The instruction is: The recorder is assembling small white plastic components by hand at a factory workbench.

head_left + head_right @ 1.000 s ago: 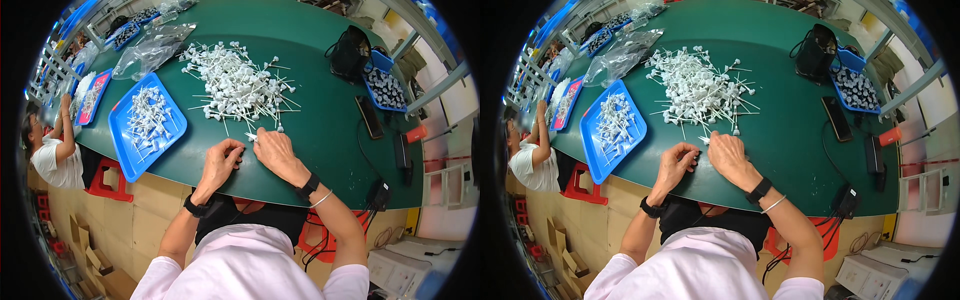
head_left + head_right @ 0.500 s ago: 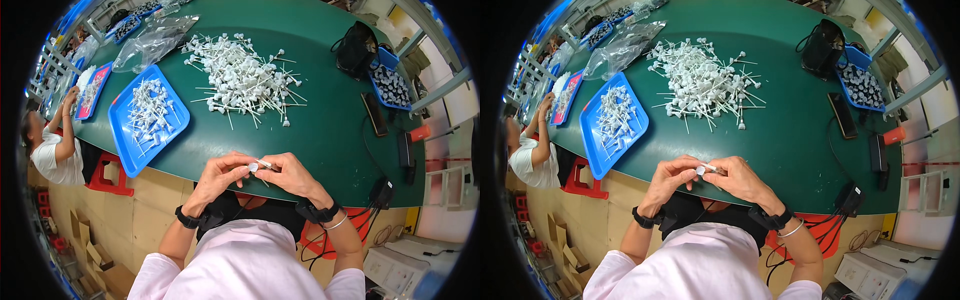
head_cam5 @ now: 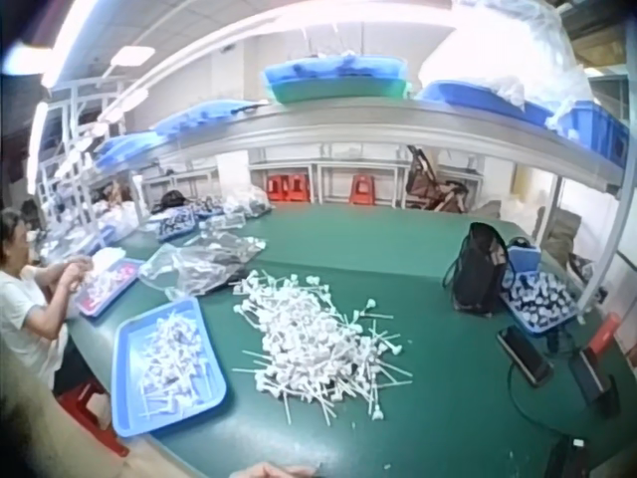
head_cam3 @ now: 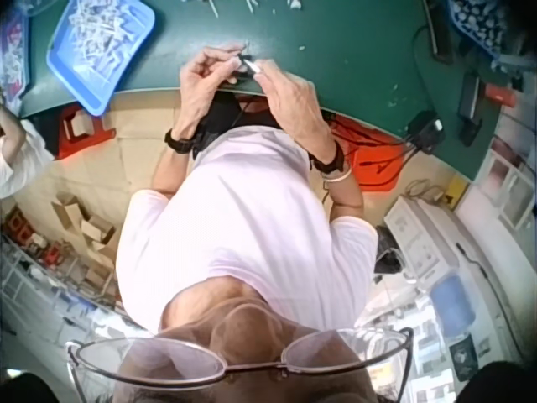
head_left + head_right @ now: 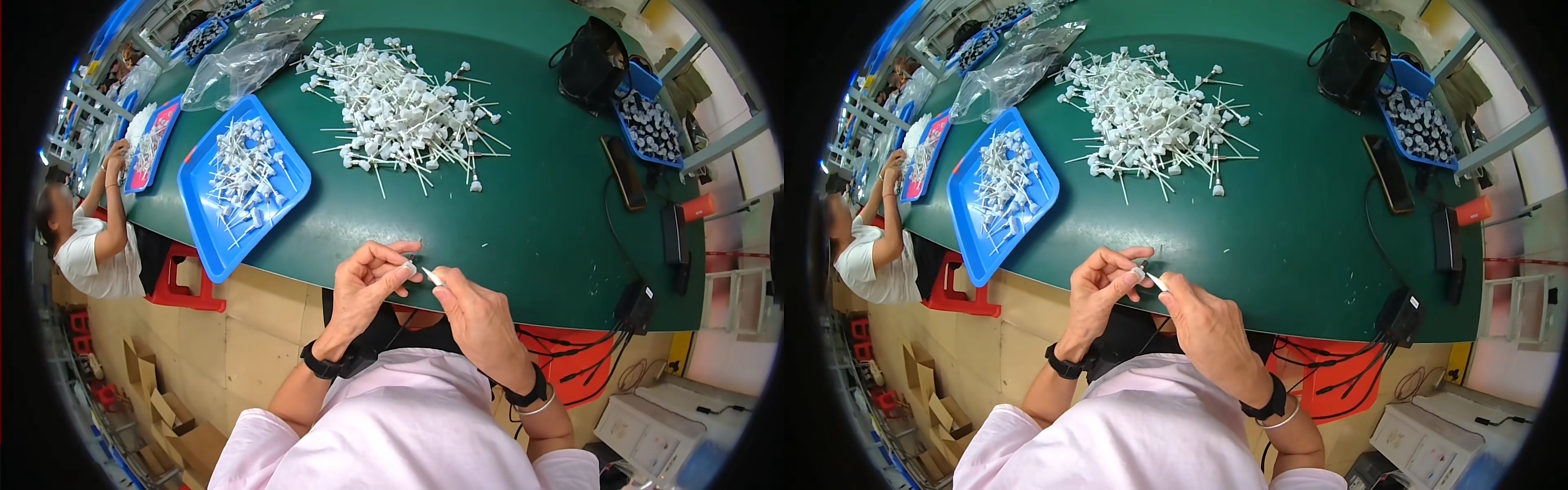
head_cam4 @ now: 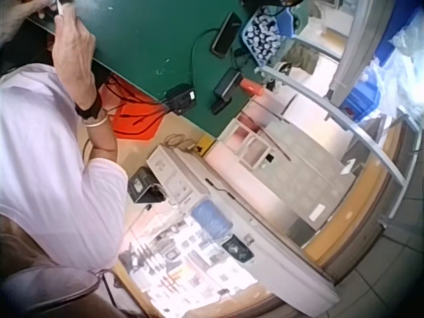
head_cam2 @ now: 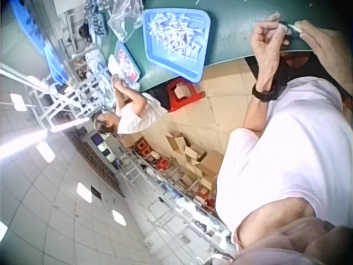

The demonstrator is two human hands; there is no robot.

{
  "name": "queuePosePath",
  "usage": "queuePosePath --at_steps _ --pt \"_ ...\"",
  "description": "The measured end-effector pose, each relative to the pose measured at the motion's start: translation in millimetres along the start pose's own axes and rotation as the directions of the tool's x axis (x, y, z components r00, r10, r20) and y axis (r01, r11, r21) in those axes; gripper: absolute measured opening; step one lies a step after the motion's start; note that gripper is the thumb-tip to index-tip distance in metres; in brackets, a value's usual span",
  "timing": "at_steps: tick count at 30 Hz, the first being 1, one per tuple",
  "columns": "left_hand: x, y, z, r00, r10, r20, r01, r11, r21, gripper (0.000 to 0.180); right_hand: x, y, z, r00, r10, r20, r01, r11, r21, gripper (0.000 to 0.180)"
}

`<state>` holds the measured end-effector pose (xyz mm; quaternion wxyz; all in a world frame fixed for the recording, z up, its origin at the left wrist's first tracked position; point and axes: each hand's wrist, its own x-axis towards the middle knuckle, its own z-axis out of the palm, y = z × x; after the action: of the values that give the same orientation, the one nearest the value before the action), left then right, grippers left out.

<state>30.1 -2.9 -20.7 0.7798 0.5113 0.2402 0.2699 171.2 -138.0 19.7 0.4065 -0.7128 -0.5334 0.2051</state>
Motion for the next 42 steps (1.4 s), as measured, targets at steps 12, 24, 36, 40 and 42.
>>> queuePosePath --at_steps 12,24,36,40,42 --pt "-11 3 9 0.999 -0.052 0.007 0.05 0.988 0.143 0.028 2 5 6 1.0 0.001 0.019 0.0 0.999 -0.04 0.012" --pt "-9 3 20 0.998 0.011 -0.066 -0.01 1.0 0.019 0.027 1 -1 4 0.999 -0.04 -0.03 0.036 0.992 -0.124 0.023" --pt "-14 -5 25 0.996 0.042 -0.08 -0.035 0.996 0.086 0.025 1 -8 4 0.996 -0.079 -0.047 0.063 0.958 -0.279 0.031" --pt "-14 -5 26 0.996 0.054 -0.069 -0.05 0.996 0.069 0.025 2 -10 1 0.996 -0.084 -0.035 0.069 0.95 -0.304 0.031" --pt "-14 -6 25 0.996 0.054 -0.068 -0.05 0.997 0.064 0.025 0 -9 2 0.996 -0.085 -0.031 0.071 0.946 -0.316 0.03"
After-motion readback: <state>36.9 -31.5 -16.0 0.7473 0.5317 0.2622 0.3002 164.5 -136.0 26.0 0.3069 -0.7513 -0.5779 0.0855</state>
